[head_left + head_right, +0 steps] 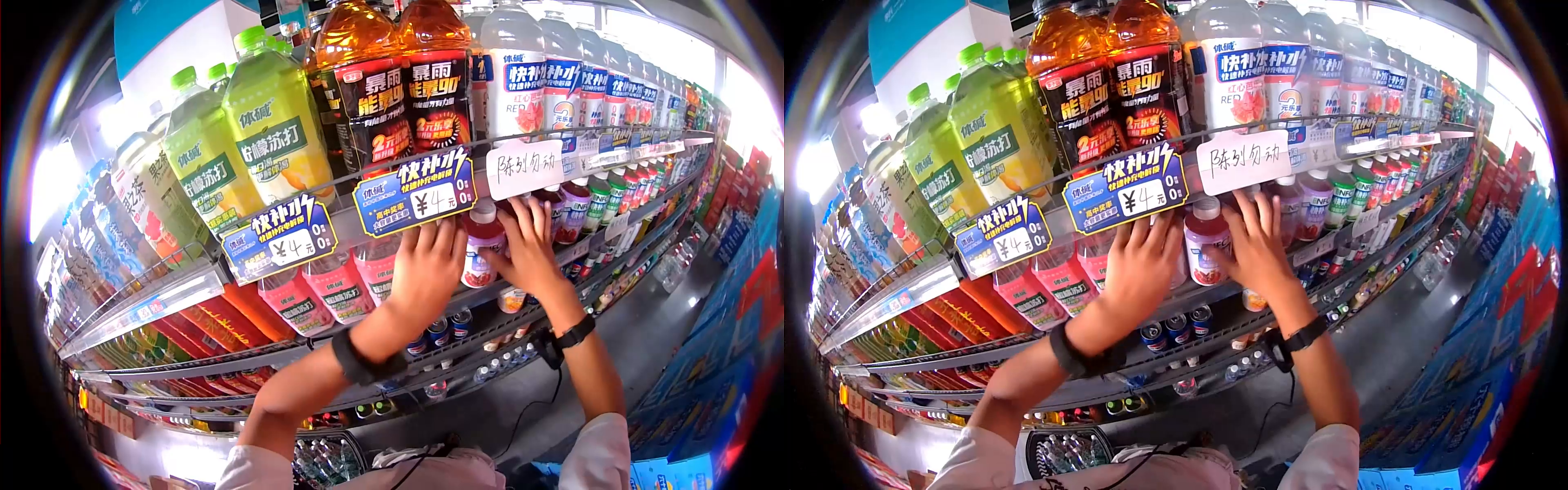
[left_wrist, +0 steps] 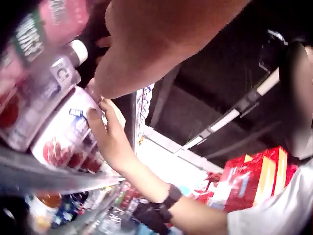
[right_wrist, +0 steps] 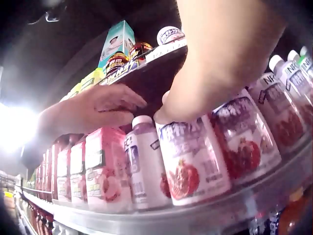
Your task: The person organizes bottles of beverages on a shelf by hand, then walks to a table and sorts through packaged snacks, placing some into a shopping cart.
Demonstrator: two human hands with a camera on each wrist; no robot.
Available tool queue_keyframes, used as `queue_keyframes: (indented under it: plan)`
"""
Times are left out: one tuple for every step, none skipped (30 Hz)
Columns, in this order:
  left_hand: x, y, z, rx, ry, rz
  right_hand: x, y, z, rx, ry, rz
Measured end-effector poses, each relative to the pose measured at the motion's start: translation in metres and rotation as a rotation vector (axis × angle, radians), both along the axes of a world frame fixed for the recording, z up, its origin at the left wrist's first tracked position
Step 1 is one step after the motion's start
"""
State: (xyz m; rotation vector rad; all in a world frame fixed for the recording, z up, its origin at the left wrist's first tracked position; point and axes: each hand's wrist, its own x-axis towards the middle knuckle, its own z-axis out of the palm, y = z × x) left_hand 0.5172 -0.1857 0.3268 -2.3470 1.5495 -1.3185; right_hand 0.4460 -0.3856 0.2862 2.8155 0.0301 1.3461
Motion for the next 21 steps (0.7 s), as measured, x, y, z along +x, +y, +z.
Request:
queue_keyframes:
  plan:
    - [0.004, -0.008, -0.001, 0.047, 0.072, 0.107, 0.003, -0.007, 0.003, -0.028, -0.014, 0.007]
    - [0.009, -0.014, -0.002, 0.094, 0.142, 0.211, 0.001, -0.014, 0.009, -0.017, 0.059, 0.024]
    - [0.018, -0.019, -0.002, 0.101, 0.080, 0.217, 0.001, -0.020, 0.013, -0.037, 0.084, 0.030]
    - [0.026, -0.023, -0.001, 0.105, 0.022, 0.222, 0.002, -0.025, 0.016, -0.062, 0.112, 0.035]
    - [0.031, -0.026, -0.001, 0.152, -0.052, 0.251, 0.003, -0.030, 0.020, -0.079, 0.141, 0.024]
    - [0.031, -0.028, 0.006, 0.216, 0.014, 0.287, 0.005, -0.033, 0.022, -0.094, 0.168, 0.016]
    - [0.040, -0.032, 0.007, 0.184, 0.051, 0.223, 0.007, -0.032, 0.026, -0.105, 0.196, 0.011]
    - [0.050, -0.032, 0.003, 0.156, 0.088, 0.161, 0.006, -0.032, 0.032, -0.070, 0.295, -0.020]
    - [0.054, -0.024, -0.004, -0.124, -0.380, 0.061, 0.004, -0.028, 0.035, -0.038, 0.304, -0.005]
    - [0.058, -0.026, -0.005, -0.084, -0.247, 0.066, 0.003, -0.025, 0.038, -0.010, 0.311, 0.005]
    - [0.062, -0.026, -0.007, -0.120, -0.248, 0.027, 0.002, -0.023, 0.041, 0.132, 0.348, 0.096]
    - [0.059, -0.025, -0.001, -0.160, -0.248, -0.014, 0.001, -0.022, 0.044, 0.161, 0.365, 0.107]
    - [0.058, -0.020, 0.004, -0.172, -0.319, -0.066, 0.001, -0.022, 0.045, 0.188, 0.383, 0.118]
    - [0.057, -0.012, 0.009, -0.182, -0.389, -0.120, 0.002, -0.023, 0.045, 0.219, 0.402, 0.128]
    - [0.054, -0.007, 0.012, -0.188, -0.455, -0.172, 0.005, -0.022, 0.045, 0.222, 0.404, 0.095]
    - [0.053, -0.006, 0.013, -0.160, -0.365, -0.166, 0.004, -0.020, 0.045, 0.227, 0.423, 0.067]
    - [0.052, -0.006, 0.013, -0.132, -0.278, -0.161, 0.004, -0.019, 0.046, 0.231, 0.440, 0.037]
    - [0.053, -0.007, 0.014, -0.105, -0.191, -0.154, 0.004, -0.017, 0.049, 0.233, 0.458, 0.008]
    - [0.058, -0.008, 0.013, -0.068, -0.039, -0.203, 0.004, -0.016, 0.051, 0.260, 0.468, 0.013]
    - [0.062, -0.010, 0.013, -0.080, -0.097, -0.215, 0.004, -0.016, 0.056, 0.243, 0.501, -0.021]
    - [0.066, -0.011, 0.012, -0.092, -0.154, -0.221, 0.004, -0.015, 0.063, 0.225, 0.537, -0.051]
